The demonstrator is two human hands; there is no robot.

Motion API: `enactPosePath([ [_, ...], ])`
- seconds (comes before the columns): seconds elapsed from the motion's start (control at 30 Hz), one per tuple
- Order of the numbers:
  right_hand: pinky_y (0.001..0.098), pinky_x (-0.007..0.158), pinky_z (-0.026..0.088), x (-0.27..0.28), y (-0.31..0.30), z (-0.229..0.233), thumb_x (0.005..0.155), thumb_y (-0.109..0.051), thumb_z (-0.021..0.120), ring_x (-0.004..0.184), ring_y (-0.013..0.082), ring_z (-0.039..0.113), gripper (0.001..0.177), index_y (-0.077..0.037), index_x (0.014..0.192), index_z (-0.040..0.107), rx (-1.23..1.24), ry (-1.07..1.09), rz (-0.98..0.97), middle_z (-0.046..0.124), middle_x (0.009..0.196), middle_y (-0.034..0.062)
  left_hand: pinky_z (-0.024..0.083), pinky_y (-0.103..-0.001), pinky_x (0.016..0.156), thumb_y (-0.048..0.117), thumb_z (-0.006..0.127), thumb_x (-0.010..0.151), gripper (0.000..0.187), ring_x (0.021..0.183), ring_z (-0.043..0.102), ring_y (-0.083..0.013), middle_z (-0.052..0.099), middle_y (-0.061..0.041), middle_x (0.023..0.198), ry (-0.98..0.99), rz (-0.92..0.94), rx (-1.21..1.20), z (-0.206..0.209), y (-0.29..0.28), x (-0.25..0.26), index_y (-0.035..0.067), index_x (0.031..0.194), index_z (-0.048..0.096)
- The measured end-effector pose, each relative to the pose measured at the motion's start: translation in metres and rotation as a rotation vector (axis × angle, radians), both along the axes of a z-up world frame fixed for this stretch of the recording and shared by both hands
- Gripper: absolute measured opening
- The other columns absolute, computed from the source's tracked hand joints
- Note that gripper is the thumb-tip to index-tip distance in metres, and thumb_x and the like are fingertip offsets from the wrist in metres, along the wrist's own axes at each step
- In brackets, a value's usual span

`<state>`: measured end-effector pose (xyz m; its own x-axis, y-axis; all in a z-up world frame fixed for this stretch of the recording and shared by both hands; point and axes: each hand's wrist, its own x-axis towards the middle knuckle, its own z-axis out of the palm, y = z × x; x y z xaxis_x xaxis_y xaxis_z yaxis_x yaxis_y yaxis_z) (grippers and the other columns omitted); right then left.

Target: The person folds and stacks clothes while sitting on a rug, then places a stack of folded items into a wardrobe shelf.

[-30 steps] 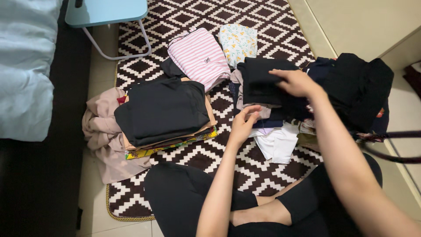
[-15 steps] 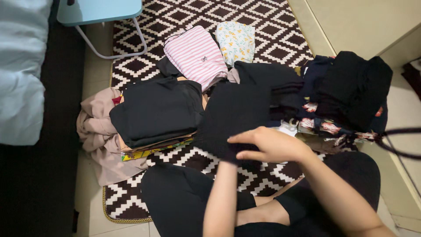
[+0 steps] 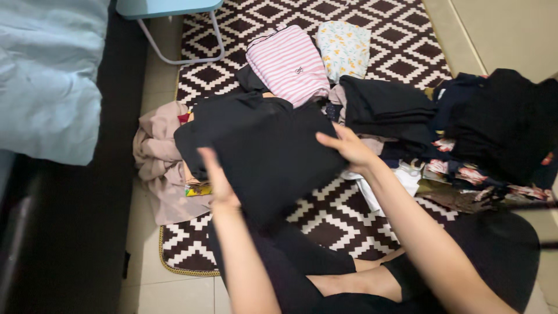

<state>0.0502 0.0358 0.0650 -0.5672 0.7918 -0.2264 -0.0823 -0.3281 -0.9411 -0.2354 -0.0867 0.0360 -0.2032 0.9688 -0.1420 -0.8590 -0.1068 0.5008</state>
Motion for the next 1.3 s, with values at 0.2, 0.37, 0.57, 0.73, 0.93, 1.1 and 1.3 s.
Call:
enactPosePath([
  [0.2, 0.0297, 0.095, 0.055, -0.107, 0.037, -0.031, 0.097, -0.019, 0.071, 0.110, 0.0139, 0.065, 0.047, -0.002, 0.138, 0.056, 0.193, 0.204, -0.151, 0.068, 0.126, 0.0079, 0.050, -0.045, 0.106, 0.028, 0.082, 0.088, 0.069, 0.124, 0.062, -0.0293, 0.064, -0.014, 0.137, 0.808, 0.254, 0.022, -0.005, 0.033, -0.116, 0.000, 0.142, 0.050],
  [0.37, 0.0396, 0.099, 0.044, -0.143, 0.056, -0.119, 0.102, -0.015, 0.079, 0.119, 0.0276, 0.052, 0.041, 0.004, 0.134, 0.064, 0.802, -0.446, -0.325, 0.058, 0.132, 0.0223, 0.052, -0.048, 0.080, 0.031, 0.071, 0.105, 0.031, 0.089, 0.067, -0.0416, 0.070, -0.022, 0.093, 1.783, 0.537, -0.480, -0.110, 0.070, -0.147, 0.003, 0.117, 0.068],
  [0.57, 0.0299, 0.092, 0.055, -0.130, 0.062, -0.112, 0.095, -0.024, 0.074, 0.107, 0.0181, 0.069, 0.039, -0.003, 0.125, 0.060, 0.440, -0.099, -0.214, 0.072, 0.118, 0.0115, 0.052, -0.050, 0.089, 0.033, 0.064, 0.107, 0.031, 0.105, 0.066, -0.0428, 0.067, -0.023, 0.112, 1.779, 0.766, -0.605, -0.087, 0.043, -0.103, 0.007, 0.123, 0.067],
  [0.73, 0.0311, 0.093, 0.057, -0.076, 0.055, -0.051, 0.093, -0.012, 0.070, 0.107, 0.0194, 0.075, 0.022, -0.007, 0.114, 0.065, 0.975, -0.601, -0.441, 0.075, 0.111, 0.0088, 0.043, -0.050, 0.118, 0.036, 0.061, 0.108, 0.044, 0.140, 0.052, -0.0382, 0.052, -0.018, 0.152, 1.946, 0.777, -0.387, -0.029, 0.051, -0.065, 0.009, 0.143, 0.056],
  [0.93, 0.0586, 0.108, 0.036, 0.074, 0.068, 0.022, 0.062, -0.039, 0.091, 0.131, 0.0445, 0.047, 0.086, -0.002, 0.133, 0.059, 1.301, -1.396, -0.301, 0.055, 0.140, 0.0247, 0.014, -0.066, 0.118, 0.039, 0.064, 0.098, 0.070, 0.151, 0.019, -0.0425, 0.025, -0.024, 0.165, 2.157, 0.440, -0.459, -0.034, 0.072, -0.029, 0.010, 0.158, 0.043],
  [1.1, 0.0492, 0.107, 0.040, 0.144, 0.100, -0.004, 0.076, -0.031, 0.083, 0.135, 0.0417, 0.049, 0.077, -0.008, 0.144, 0.056, 1.238, -1.240, -0.044, 0.056, 0.146, 0.0219, 0.013, -0.067, 0.120, 0.032, 0.068, 0.094, 0.055, 0.153, 0.024, -0.0439, 0.034, -0.023, 0.160, 2.076, 0.388, -0.186, -0.029, 0.076, 0.053, 0.008, 0.142, 0.056],
  [1.3, 0.0375, 0.099, 0.053, 0.146, 0.108, 0.018, 0.097, -0.021, 0.071, 0.111, 0.0329, 0.070, 0.045, -0.012, 0.140, 0.065, 0.924, -1.011, -0.451, 0.071, 0.122, 0.0201, 0.018, -0.057, 0.124, 0.032, 0.073, 0.091, 0.052, 0.150, 0.036, -0.0353, 0.045, -0.017, 0.156, 1.813, 0.176, 0.112, -0.032, 0.070, 0.153, 0.012, 0.138, 0.060],
])
